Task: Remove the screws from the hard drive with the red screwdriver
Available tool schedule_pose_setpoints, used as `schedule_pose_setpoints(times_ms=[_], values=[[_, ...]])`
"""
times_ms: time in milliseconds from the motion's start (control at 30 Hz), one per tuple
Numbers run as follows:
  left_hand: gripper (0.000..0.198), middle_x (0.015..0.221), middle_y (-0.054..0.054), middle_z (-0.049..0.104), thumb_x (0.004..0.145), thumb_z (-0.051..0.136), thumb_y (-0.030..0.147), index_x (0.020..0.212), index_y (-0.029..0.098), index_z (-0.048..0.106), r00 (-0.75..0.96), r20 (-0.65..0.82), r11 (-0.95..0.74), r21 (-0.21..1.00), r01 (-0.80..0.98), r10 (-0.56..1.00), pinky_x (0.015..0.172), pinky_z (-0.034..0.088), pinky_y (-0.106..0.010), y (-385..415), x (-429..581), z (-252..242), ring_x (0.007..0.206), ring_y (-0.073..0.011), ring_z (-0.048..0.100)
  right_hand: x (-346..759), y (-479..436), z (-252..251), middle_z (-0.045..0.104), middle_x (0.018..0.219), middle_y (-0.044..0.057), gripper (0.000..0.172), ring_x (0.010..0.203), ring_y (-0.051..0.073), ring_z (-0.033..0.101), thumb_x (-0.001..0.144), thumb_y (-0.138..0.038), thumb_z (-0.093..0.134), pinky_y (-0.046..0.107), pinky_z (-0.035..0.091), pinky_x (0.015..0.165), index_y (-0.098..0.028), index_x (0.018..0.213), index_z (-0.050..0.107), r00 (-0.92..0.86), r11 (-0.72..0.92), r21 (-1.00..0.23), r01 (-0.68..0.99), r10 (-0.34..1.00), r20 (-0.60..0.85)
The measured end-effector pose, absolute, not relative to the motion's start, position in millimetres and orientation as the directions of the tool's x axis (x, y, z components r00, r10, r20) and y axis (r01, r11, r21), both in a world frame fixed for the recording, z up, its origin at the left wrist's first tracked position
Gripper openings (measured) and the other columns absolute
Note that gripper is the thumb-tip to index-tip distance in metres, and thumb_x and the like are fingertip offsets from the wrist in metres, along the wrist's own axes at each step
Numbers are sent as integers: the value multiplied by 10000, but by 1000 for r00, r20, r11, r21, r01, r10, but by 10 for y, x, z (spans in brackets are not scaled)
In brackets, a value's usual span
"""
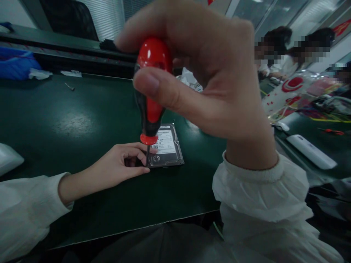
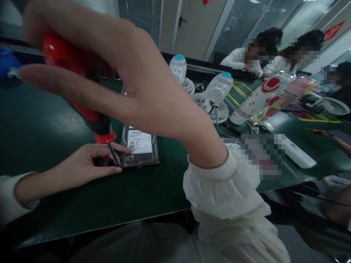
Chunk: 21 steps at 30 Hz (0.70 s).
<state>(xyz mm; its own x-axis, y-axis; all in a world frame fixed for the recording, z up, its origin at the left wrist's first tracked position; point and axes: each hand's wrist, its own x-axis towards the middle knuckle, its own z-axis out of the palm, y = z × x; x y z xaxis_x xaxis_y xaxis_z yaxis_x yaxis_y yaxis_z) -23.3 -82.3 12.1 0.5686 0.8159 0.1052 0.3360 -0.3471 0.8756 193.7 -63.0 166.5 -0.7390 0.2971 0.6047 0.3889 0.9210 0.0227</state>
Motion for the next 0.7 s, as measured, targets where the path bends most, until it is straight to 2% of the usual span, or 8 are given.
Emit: schedule_pose_setpoints(times_ms=[133,233,300,367,433,500,600,700], values=[[151,1159,-19,742,797,787,275,697,206,697,566,112,-345,881,323,817,787,593,-268,-829,-234,120,950,-177,705,1935,-591,1650,575,1291,-11,527,1166,109,641,1029,-546,228,267,508,1072,-201,1259,554,-771,954,-37,297,262,581],[153,1187,-31,726,802,784,290,708,198,705,567,87,-319,890,325,819,803,597,-278,-830,-237,111,975,-187,704,1926,-550,1627,609,1243,11,613,1069,92,662,1035,-478,114,216,532,953,-149,1265,577,-759,958,-27,286,243,604],[145,1204,-34,717,811,778,300,727,198,717,571,64,-302,894,332,819,822,598,-287,-829,-242,104,980,-189,704,1923,-522,1599,657,1198,34,582,1009,95,665,1035,-486,220,204,544,902,-112,1224,623,-725,958,-3,287,219,653],[146,1212,-33,713,811,779,307,732,199,720,574,56,-299,892,339,817,841,597,-296,-827,-247,98,989,-192,703,1925,-506,1577,697,1156,39,512,1079,108,658,1035,-468,333,211,532,978,-99,1231,629,-710,960,-19,279,219,670],[154,1219,-34,710,808,784,315,730,200,717,573,59,-307,887,347,818,837,596,-296,-826,-252,95,1008,-201,699,1937,-509,1574,711,1101,7,470,1203,97,628,1056,-428,307,204,480,1086,-137,1291,592,-729,965,-39,259,222,647],[165,1231,-37,706,807,787,326,729,200,716,573,59,-313,880,356,817,800,596,-282,-824,-255,92,1011,-204,696,1961,-527,1594,700,1174,-7,455,1247,77,607,1070,-395,267,203,453,1128,-169,1371,522,-775,953,-21,303,259,577],[163,1239,-36,702,814,781,330,736,201,720,578,66,-328,872,363,814,769,592,-268,-820,-254,89,955,-183,693,1999,-555,1635,655,1322,31,452,1174,83,627,1032,-435,405,207,508,1054,-113,1309,560,-750,920,36,391,295,592],[163,1221,-39,710,815,780,323,732,198,717,577,75,-329,877,349,813,787,594,-274,-819,-245,91,950,-180,694,2006,-576,1662,714,1111,18,470,1067,90,654,1018,-466,421,221,538,982,-79,1201,616,-737,947,7,322,246,630]])
